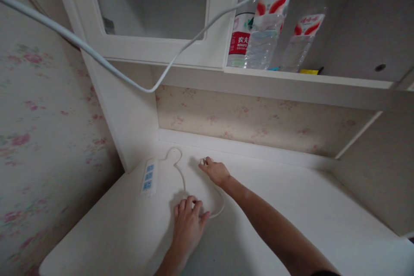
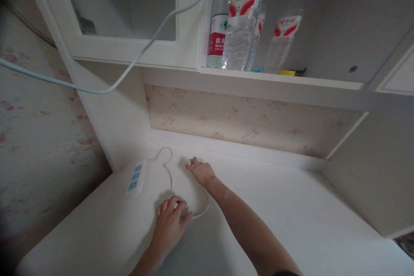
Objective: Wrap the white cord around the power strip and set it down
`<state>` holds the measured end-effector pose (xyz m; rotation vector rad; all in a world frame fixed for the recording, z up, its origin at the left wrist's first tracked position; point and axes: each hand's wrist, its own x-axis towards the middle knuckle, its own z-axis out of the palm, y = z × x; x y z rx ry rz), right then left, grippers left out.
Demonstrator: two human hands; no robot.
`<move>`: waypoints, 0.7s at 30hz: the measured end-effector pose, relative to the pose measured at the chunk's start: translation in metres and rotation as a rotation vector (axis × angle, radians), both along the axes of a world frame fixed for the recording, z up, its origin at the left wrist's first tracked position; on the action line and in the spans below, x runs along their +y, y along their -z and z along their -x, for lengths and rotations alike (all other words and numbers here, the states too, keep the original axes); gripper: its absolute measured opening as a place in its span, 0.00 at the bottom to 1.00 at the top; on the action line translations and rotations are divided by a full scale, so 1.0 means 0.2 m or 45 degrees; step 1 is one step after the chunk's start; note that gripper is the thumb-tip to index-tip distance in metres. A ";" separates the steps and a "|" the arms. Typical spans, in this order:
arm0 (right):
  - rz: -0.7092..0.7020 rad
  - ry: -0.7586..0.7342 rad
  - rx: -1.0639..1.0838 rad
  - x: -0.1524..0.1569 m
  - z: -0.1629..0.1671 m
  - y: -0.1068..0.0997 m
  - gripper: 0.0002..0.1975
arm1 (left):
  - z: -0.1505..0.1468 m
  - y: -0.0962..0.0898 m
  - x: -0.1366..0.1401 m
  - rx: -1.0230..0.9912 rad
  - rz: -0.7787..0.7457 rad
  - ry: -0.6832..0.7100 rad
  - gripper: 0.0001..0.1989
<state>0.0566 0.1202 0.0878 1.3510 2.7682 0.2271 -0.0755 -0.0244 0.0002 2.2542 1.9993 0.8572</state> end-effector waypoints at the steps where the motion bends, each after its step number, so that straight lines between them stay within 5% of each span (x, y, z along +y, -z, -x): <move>1: 0.014 0.031 0.020 -0.01 -0.02 0.02 0.20 | 0.05 0.00 0.02 -0.008 -0.009 -0.076 0.12; 6: 0.046 0.148 0.165 -0.09 -0.08 0.08 0.17 | 0.20 0.03 0.17 -0.009 0.163 -0.228 0.16; 13: -0.042 0.244 0.430 -0.17 -0.16 0.11 0.15 | 0.14 -0.01 0.32 0.019 0.369 -0.198 0.14; 18: -0.168 0.041 0.961 -0.24 -0.28 0.07 0.12 | 0.04 0.00 0.28 -0.006 0.308 -0.027 0.20; 21: -0.165 -0.151 0.988 -0.27 -0.32 0.01 0.11 | -0.02 -0.01 0.22 -0.014 0.231 0.092 0.27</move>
